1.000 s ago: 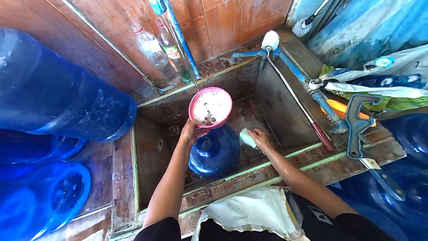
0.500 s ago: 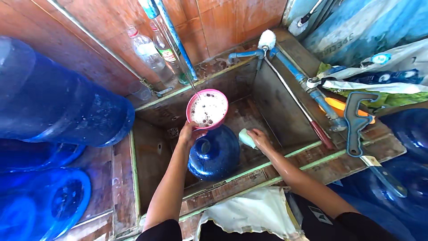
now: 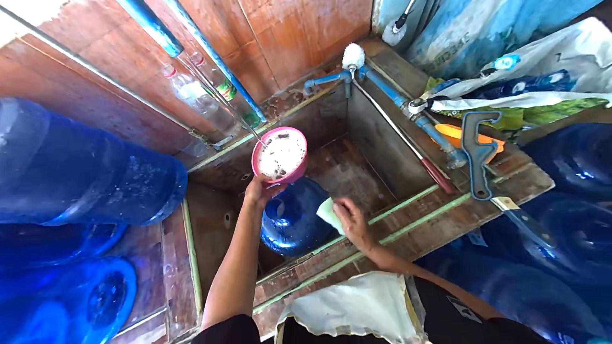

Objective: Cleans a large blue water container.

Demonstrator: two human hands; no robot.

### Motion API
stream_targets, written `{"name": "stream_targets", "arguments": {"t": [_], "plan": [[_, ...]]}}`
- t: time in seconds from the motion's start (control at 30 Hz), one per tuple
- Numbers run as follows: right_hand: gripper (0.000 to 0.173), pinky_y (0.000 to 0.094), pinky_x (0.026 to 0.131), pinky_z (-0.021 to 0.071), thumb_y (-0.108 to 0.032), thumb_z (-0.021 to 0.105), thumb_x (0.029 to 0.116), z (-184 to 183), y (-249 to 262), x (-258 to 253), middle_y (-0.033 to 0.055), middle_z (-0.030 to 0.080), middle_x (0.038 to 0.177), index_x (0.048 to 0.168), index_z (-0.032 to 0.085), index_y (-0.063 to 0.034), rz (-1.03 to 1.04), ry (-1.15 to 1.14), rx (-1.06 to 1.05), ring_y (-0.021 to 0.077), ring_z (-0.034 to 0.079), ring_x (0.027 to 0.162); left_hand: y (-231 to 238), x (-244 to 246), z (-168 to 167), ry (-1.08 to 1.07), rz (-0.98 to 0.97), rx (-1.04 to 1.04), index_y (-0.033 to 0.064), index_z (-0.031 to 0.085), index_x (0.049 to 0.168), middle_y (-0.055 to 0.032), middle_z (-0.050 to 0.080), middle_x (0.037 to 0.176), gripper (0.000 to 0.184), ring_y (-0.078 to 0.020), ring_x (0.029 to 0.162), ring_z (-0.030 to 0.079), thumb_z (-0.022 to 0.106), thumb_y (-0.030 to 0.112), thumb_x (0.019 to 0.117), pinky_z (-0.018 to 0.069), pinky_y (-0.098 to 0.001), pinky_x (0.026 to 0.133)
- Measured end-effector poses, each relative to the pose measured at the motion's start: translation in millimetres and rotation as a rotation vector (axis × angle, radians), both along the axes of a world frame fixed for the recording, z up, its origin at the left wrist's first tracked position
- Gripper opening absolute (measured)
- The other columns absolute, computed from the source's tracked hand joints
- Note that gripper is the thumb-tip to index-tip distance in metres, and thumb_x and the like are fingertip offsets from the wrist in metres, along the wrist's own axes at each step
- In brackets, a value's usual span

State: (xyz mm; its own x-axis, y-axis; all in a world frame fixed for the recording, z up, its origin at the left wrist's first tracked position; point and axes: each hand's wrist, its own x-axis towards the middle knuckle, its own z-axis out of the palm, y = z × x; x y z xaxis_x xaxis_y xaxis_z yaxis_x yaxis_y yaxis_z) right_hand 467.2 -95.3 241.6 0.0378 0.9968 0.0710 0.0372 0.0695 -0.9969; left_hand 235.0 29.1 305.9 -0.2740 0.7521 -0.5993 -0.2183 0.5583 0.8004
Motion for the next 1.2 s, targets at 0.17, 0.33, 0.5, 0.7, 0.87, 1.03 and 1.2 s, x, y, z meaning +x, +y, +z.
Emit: {"name": "stream_targets", "arguments": {"t": [0.17, 0.33, 0.5, 0.7, 0.87, 1.03, 1.2], "plan": [[0.026, 0.0265, 0.095, 0.0538, -0.011, 0.055, 0.0983, -3, -46, 27, 0.0194, 0.071, 0.107, 0.103, 0.069, 0.0107, 0.038, -0.059, 0.256, 0.0148, 0.068, 0.104, 4, -1, -5, 0.020, 0.035, 0.001, 0.0034, 0.047, 0.129, -0.0166, 0.064, 0.108, 0.031, -0.0246, 0.085, 0.068, 0.043, 0.011, 0.1000, 0.0590, -0.0403, 0.073], [0.029, 0.0230, 0.094, 0.0543, -0.011, 0.051, 0.0996, 18, -71, 93, 0.0149, 0.071, 0.107, 0.108, 0.068, 0.0115, -0.108, -0.130, 0.185, 0.0065, 0.067, 0.103, 8, 9, 4, -0.035, 0.091, 0.026, 0.0031, 0.047, 0.132, -0.0177, 0.063, 0.112, 0.034, -0.0250, 0.086, 0.069, 0.044, 0.012, 0.1000, 0.0606, -0.0404, 0.072], [0.030, 0.0204, 0.078, 0.0549, -0.013, 0.045, 0.1060, 34, -53, 147, 0.0041, 0.064, 0.090, 0.113, 0.061, 0.0105, -0.381, -0.065, -0.050, -0.0006, 0.062, 0.080, 15, 32, 13, -0.101, 0.164, 0.008, 0.0034, 0.047, 0.130, -0.0179, 0.060, 0.111, 0.032, -0.0254, 0.087, 0.066, 0.045, 0.012, 0.0999, 0.0597, -0.0403, 0.074], [0.023, 0.0160, 0.075, 0.0523, -0.012, 0.046, 0.1049, 2, -19, 158, -0.0014, 0.060, 0.084, 0.104, 0.061, 0.0059, -0.394, 0.042, -0.053, -0.0041, 0.059, 0.076, 24, 64, 13, -0.192, 0.258, 0.032, 0.0018, 0.043, 0.138, -0.0235, 0.057, 0.125, 0.039, -0.0317, 0.098, 0.066, 0.044, 0.013, 0.1015, 0.0588, -0.0443, 0.079], [0.033, 0.0263, 0.087, 0.0535, -0.012, 0.051, 0.0988, -27, -14, 147, 0.0234, 0.069, 0.096, 0.103, 0.067, 0.0170, -0.314, -0.250, 0.211, 0.0147, 0.066, 0.091, 58, 86, 9, -0.247, 0.313, 0.042, 0.0039, 0.038, 0.145, -0.0255, 0.052, 0.134, 0.043, -0.0350, 0.104, 0.063, 0.042, 0.016, 0.1046, 0.0577, -0.0466, 0.081], [0.035, 0.0219, 0.094, 0.0517, -0.017, 0.051, 0.0989, -36, -15, 149, 0.0221, 0.071, 0.105, 0.102, 0.069, 0.0125, -0.290, -0.335, 0.254, 0.0133, 0.067, 0.102, 113, 95, -10, -0.227, 0.302, 0.115, 0.0029, 0.041, 0.143, -0.0247, 0.054, 0.132, 0.043, -0.0344, 0.106, 0.063, 0.045, 0.011, 0.1012, 0.0576, -0.0487, 0.082], [0.035, 0.0176, 0.097, 0.0501, -0.022, 0.053, 0.1003, -40, -15, 149, 0.0186, 0.071, 0.108, 0.102, 0.070, 0.0086, -0.298, -0.352, 0.231, 0.0084, 0.066, 0.107, 177, 102, -26, -0.281, 0.345, 0.202, 0.0065, 0.034, 0.149, -0.0249, 0.052, 0.138, 0.048, -0.0373, 0.112, 0.062, 0.042, 0.010, 0.1014, 0.0574, -0.0535, 0.084]]}}
